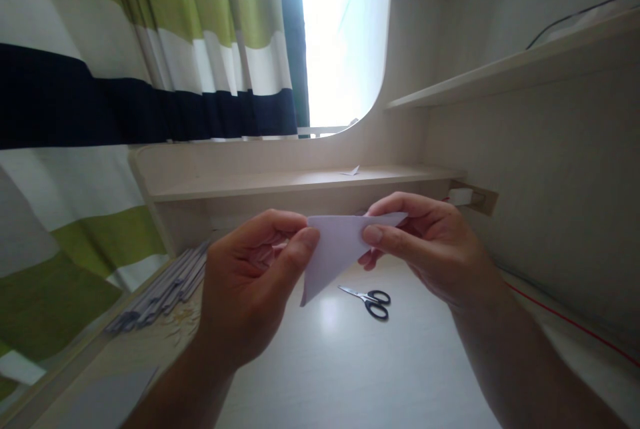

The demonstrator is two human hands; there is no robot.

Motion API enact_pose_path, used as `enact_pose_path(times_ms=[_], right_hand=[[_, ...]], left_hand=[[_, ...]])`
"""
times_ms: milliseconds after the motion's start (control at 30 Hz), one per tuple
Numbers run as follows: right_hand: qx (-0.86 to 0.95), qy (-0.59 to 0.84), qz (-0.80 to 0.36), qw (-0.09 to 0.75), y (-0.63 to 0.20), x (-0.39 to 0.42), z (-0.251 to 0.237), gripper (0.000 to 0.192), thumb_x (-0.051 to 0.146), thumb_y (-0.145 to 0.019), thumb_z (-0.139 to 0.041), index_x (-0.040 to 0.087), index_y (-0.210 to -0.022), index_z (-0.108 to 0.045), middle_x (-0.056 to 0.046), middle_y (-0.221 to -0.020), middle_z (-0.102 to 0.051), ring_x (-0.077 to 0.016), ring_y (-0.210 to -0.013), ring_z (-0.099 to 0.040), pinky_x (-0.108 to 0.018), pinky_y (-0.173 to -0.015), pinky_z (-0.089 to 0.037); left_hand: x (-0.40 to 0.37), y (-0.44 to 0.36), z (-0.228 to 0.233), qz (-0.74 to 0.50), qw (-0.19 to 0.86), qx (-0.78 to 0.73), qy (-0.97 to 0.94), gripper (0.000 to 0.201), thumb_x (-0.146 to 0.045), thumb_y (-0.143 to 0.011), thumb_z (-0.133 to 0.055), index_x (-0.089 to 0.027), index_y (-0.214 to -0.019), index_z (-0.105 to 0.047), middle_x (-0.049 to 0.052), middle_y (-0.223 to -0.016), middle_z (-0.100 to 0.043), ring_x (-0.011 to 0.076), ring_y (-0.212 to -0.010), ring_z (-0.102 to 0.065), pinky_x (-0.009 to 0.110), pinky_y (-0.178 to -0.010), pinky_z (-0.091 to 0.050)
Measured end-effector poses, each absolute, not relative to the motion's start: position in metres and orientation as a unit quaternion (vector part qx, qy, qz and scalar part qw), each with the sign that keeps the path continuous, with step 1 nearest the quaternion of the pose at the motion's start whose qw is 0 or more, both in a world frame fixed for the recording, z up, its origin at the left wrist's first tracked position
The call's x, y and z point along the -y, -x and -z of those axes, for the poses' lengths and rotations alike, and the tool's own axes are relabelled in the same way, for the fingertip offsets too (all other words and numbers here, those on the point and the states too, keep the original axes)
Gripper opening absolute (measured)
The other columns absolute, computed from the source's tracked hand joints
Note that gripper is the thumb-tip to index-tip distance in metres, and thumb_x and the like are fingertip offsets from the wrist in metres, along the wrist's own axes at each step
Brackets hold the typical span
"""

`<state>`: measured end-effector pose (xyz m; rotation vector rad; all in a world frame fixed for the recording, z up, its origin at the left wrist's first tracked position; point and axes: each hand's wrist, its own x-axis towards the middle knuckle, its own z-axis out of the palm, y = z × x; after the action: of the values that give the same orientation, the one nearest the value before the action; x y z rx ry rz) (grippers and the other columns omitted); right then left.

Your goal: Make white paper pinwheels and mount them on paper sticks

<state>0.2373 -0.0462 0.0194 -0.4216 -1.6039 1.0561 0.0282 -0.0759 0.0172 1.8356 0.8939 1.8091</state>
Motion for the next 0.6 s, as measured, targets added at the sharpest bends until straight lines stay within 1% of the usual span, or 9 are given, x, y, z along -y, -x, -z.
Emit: enact_pose_path(times_ms=[100, 300, 433, 600], right_hand=[[0.682, 0.173, -0.447, 0.553, -0.2376, 0.0462, -0.0196, 0.013, 0.02, -0.085, -0.085, 0.019, -0.095, -0.078, -0.001, -0.077, -0.079, -0.0144, -0.066, -0.077, -0.023, -0.063, -0.066], [0.685, 0.181, -0.441, 0.551, -0.2385, 0.0461, -0.0195, 0.015, 0.022, -0.084, -0.086, 0.018, -0.096, -0.078, -0.001, -0.077, -0.079, -0.0148, -0.066, -0.077, -0.024, -0.063, -0.066], [0.689, 0.193, -0.432, 0.549, -0.2383, 0.0491, -0.021, 0.015, 0.019, -0.083, -0.087, 0.019, -0.095, -0.078, -0.001, -0.078, -0.079, -0.0143, -0.067, -0.077, -0.022, -0.064, -0.065], [0.684, 0.181, -0.422, 0.567, -0.2361, 0.0488, -0.0207, 0.016, 0.015, -0.083, -0.086, 0.019, -0.097, -0.079, -0.001, -0.083, -0.08, -0.0123, -0.07, -0.077, -0.018, -0.066, -0.064]], left_hand=[[0.0752, -0.0276, -0.0167, -0.651, 0.205, -0.315, -0.659, 0.011, -0.021, -0.092, -0.071, -0.022, -0.081, -0.073, -0.004, -0.068, -0.067, 0.0096, -0.057, -0.059, 0.019, -0.049, -0.045], [0.0751, -0.027, -0.0165, -0.649, 0.199, -0.311, -0.665, 0.012, -0.021, -0.092, -0.071, -0.023, -0.081, -0.074, -0.004, -0.068, -0.068, 0.0088, -0.056, -0.059, 0.018, -0.049, -0.045], [0.0733, -0.0248, -0.0165, -0.647, 0.196, -0.305, -0.671, 0.009, -0.018, -0.089, -0.075, -0.025, -0.083, -0.077, -0.005, -0.075, -0.074, 0.0083, -0.063, -0.065, 0.016, -0.054, -0.051], [0.069, -0.0204, -0.0144, -0.634, 0.148, -0.292, -0.7, 0.013, -0.014, -0.086, -0.078, -0.027, -0.089, -0.079, -0.007, -0.078, -0.076, 0.0068, -0.067, -0.068, 0.013, -0.058, -0.053]])
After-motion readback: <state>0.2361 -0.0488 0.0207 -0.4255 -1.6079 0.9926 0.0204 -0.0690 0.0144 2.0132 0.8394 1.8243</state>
